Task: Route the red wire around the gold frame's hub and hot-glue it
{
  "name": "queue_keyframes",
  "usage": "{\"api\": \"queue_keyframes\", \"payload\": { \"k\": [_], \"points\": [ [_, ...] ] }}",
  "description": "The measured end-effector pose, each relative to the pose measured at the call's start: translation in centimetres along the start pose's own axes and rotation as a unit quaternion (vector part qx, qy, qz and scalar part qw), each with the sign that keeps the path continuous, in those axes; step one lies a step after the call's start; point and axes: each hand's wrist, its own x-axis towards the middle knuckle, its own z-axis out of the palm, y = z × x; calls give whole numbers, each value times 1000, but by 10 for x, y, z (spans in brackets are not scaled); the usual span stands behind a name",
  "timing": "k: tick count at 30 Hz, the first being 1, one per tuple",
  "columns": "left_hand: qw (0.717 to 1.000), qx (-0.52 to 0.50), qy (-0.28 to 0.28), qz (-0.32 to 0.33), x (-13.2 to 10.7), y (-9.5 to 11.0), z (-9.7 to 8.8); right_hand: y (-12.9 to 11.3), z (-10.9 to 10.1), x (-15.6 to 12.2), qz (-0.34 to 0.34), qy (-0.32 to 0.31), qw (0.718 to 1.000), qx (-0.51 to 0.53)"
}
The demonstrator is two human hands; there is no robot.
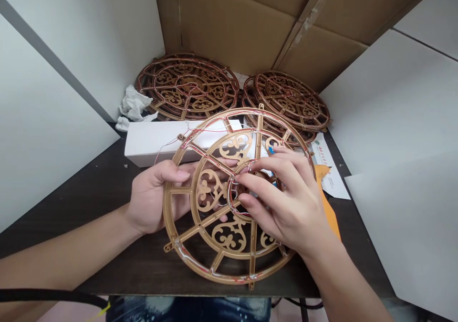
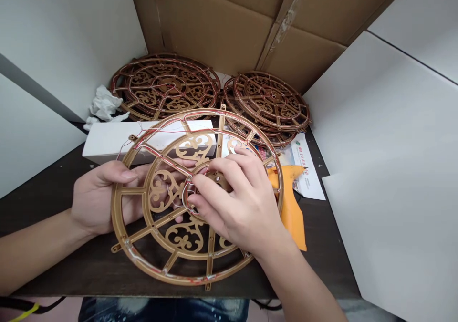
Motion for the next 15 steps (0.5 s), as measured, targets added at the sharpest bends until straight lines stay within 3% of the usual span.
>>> {"api": "queue_keyframes", "payload": {
  "k": [3,8,13,15],
  "points": [
    [999,28,17,9,2,2,1,-3,0,-1,7,19,999,26],
    [997,75,32,18,6,9,4,5,-8,-4,47,130,989,50],
    [994,79,56,42,7,21,9,24,-30,-8,140,265,954,1],
    [993,62,83,63,6,25,12,30,-43,-16,210,259,942,-25]
  ]
}}
